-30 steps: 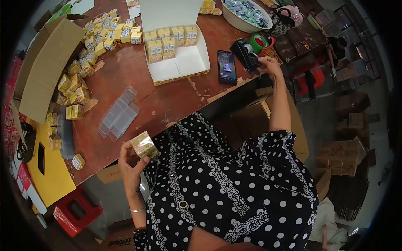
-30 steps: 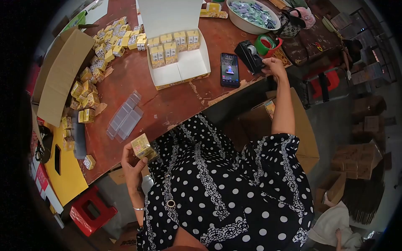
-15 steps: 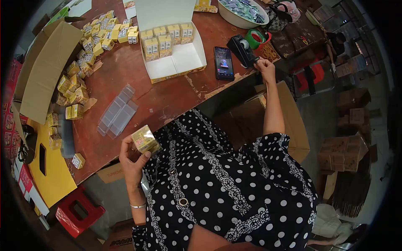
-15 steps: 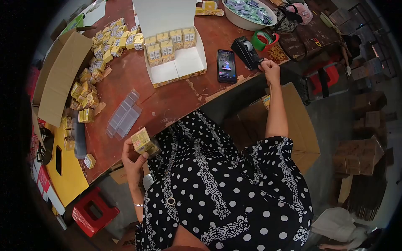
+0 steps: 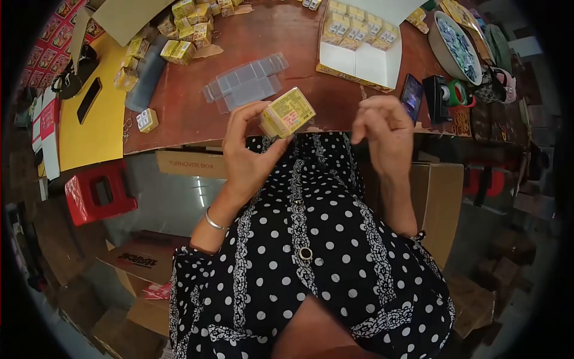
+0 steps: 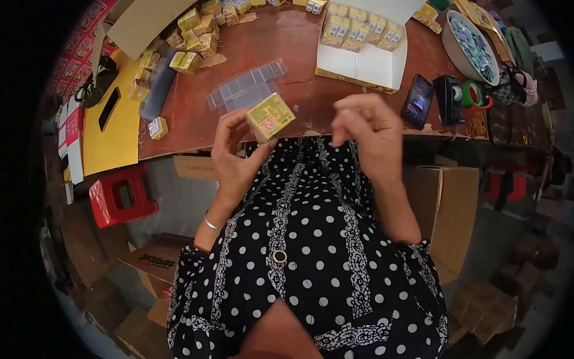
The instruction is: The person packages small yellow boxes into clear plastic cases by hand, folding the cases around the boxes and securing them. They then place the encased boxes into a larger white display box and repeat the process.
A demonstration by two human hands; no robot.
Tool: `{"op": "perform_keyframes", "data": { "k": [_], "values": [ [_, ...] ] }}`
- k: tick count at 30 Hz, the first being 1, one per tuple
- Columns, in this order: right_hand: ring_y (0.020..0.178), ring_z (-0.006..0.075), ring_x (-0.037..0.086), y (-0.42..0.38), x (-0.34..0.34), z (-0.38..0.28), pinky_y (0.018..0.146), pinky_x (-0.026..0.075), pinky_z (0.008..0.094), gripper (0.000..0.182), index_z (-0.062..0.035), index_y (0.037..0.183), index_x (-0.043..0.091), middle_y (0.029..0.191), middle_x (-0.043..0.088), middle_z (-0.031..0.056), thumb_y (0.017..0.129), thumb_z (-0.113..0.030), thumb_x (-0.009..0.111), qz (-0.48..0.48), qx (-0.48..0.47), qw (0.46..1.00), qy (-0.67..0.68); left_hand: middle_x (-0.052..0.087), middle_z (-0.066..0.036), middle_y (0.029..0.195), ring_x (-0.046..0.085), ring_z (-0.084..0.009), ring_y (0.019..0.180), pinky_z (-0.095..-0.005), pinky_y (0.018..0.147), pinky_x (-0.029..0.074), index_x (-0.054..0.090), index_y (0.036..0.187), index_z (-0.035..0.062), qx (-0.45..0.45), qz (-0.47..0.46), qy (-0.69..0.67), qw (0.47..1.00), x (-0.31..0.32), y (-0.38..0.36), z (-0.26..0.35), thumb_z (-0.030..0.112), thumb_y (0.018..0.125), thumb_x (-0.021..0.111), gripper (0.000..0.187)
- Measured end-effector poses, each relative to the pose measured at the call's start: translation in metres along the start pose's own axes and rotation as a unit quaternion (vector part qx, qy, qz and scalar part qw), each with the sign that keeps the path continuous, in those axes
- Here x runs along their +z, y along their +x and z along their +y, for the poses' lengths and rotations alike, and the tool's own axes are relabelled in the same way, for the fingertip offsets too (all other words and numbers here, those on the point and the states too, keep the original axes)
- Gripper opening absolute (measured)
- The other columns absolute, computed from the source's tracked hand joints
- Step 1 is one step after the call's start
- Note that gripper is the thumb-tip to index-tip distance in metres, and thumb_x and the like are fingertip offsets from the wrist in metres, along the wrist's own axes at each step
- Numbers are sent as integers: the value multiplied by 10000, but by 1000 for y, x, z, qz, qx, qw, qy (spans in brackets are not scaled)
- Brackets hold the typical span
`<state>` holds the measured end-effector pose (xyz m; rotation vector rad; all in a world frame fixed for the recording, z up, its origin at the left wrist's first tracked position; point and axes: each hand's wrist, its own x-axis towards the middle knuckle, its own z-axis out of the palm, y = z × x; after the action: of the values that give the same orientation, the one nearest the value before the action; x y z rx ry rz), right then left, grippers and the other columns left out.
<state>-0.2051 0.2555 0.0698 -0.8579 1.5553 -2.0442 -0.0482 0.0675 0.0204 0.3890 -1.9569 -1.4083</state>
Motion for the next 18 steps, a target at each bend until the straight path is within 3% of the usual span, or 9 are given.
{"op": "perform_keyframes", "data": {
  "k": [4,8,12,17,18],
  "values": [
    [689,121,659,-4,46,17,625,555,237,149,20,1130,651,860,690,89,998,-32,607,-48,80,995,29,626,-108,1217,643,-216,1095,-324,922,537,614,1220,20,-9,24,-10,1000,-1,-1,3,8,736,846,536],
    [691,111,657,-1,54,29,620,550,227,159,17,1142,656,862,690,86,997,-35,616,-64,74,995,-9,628,-98,1196,647,-221,1084,-330,907,543,611,1215,33,-17,24,-4,1000,-1,-3,3,20,740,849,532],
    [700,96,650,0,59,24,624,540,217,174,23,1147,653,859,686,81,979,-23,646,-44,70,995,-54,544,-73,1244,637,-200,1132,-329,961,538,542,1256,-9,-7,-11,8,1000,-1,-4,2,-42,788,819,544],
    [780,80,640,6,57,25,663,533,201,218,14,1131,636,932,673,80,937,-44,717,-2,84,982,-167,637,-95,1191,663,-192,1070,-320,896,555,582,1228,12,-52,3,-23,998,-1,-6,-3,38,757,856,545],
    [824,111,652,7,56,34,680,543,234,239,-4,1098,645,1001,677,107,894,-55,759,23,-30,975,-219,637,-95,1191,663,-192,1070,-320,896,555,582,1228,12,-52,4,-22,998,-1,-6,-2,38,757,856,545]
  ]
}}
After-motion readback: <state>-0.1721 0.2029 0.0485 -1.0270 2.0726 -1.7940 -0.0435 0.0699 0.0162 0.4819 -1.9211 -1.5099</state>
